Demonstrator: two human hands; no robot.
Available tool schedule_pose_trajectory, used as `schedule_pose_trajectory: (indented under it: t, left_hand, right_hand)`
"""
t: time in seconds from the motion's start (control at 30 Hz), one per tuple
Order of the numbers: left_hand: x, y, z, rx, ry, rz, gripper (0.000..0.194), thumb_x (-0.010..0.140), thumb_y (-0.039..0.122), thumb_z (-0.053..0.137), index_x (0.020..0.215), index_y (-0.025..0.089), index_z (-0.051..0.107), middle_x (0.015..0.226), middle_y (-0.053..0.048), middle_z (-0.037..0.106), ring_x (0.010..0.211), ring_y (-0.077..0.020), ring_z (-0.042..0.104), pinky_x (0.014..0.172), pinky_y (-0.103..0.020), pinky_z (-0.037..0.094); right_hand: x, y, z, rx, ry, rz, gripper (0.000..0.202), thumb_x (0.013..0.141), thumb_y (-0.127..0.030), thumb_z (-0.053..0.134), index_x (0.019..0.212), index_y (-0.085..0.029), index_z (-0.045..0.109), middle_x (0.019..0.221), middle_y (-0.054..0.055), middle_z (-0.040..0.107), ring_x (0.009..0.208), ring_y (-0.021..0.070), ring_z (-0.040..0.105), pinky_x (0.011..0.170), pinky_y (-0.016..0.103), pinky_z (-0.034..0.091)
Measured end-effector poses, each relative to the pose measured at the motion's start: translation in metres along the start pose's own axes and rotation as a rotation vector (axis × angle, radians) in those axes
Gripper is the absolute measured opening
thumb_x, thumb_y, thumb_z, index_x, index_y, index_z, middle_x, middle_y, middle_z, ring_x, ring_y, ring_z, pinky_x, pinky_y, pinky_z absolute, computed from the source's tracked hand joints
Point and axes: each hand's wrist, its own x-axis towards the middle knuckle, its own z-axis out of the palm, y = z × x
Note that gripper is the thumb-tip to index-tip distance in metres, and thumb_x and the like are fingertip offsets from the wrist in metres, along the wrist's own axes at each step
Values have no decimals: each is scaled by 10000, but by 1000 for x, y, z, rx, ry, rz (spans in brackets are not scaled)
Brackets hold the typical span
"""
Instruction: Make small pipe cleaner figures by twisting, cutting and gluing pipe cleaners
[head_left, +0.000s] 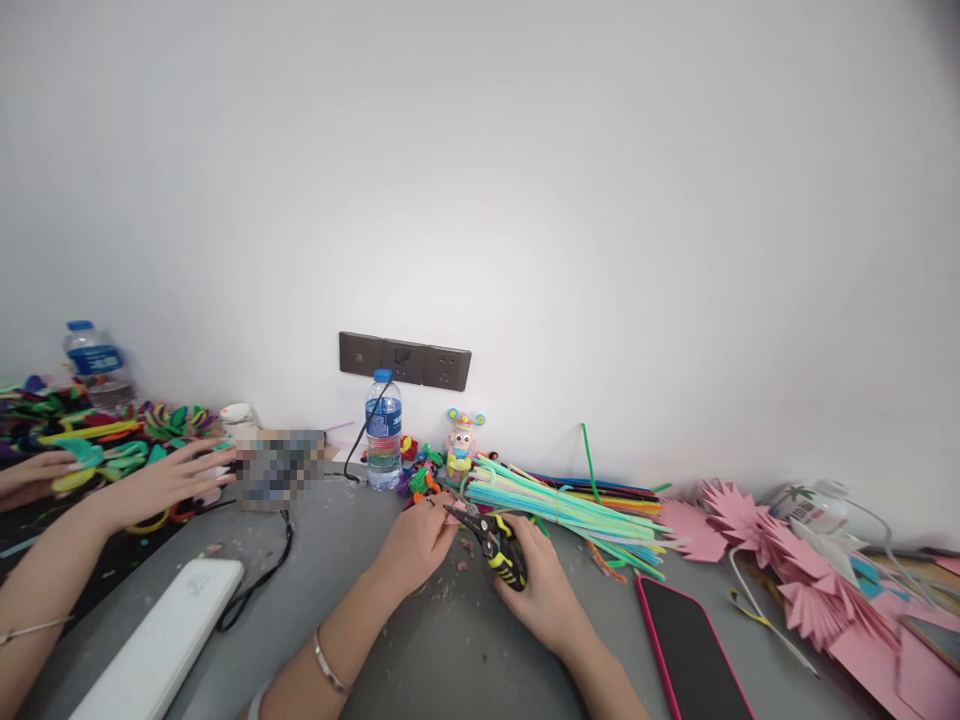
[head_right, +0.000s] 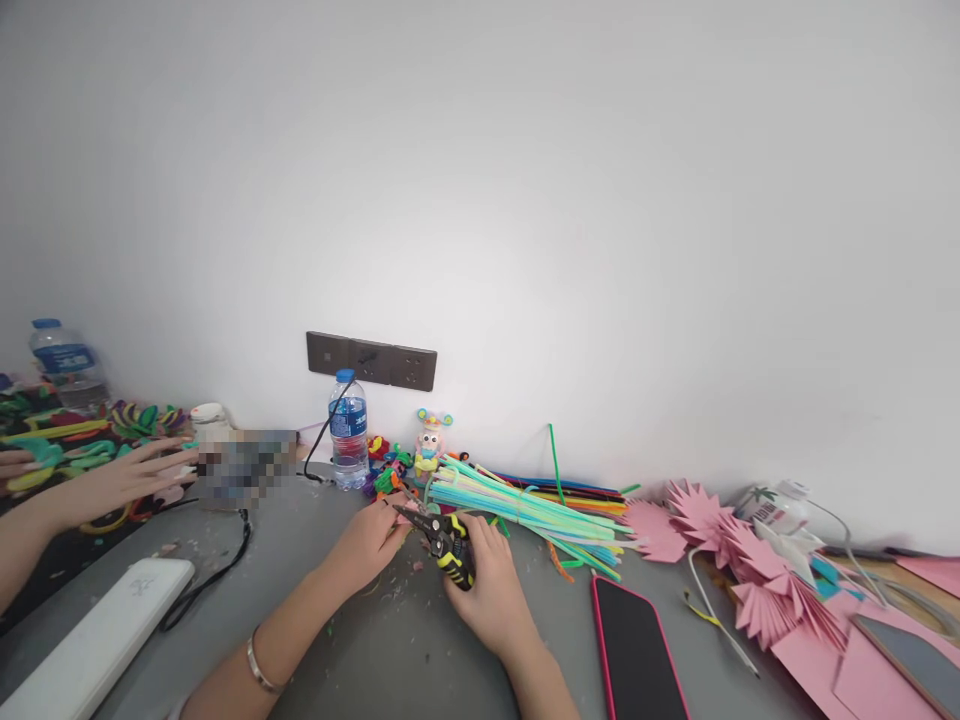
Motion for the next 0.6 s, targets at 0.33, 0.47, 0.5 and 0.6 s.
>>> schedule_pose_trajectory:
  t: [0.33, 0.47, 0.5, 0.6]
  left_hand:
    - [0, 1, 3, -30, 5, 17, 217, 957, 202, 351, 838, 184, 533, 847, -42, 617, 783, -187, 596, 677, -261, 422]
    - [0, 1, 3, -35, 1, 7, 216, 953, 199, 354, 838, 184, 536, 831, -40, 618, 770, -190, 598, 663, -262, 418]
    - [0, 0, 3, -36, 0, 6, 216, 953, 197, 354, 837, 184, 537, 835, -41, 620, 772, -190, 599, 662, -261, 417]
    - [0, 0, 4, -37, 2, 7, 212, 951, 197, 358, 844, 184, 541, 854, -47, 627, 786, -192, 603, 668, -262, 419]
  right_hand:
    - [-1, -1, -2, 91, -26, 6, 547, 692, -126, 511, 1229, -224, 472, 1166, 77, 592, 1081, 257, 546, 906, 370, 452]
    - [-1, -1, -1, 106, -44, 15, 556, 691, -117, 512, 1235, -224, 464, 1180, 81, 582, 1095, 263, 537, 919, 386, 444]
    - [-1, -1, -1, 111, -50, 17, 558, 692, -115, 512, 1237, -225, 460, 1183, 81, 579, 1098, 265, 533, 923, 390, 441]
    - [-1, 0, -1, 128, -66, 21, 562, 700, -113, 514, 1246, -228, 445, 1190, 82, 569, 1106, 267, 521, 932, 399, 432]
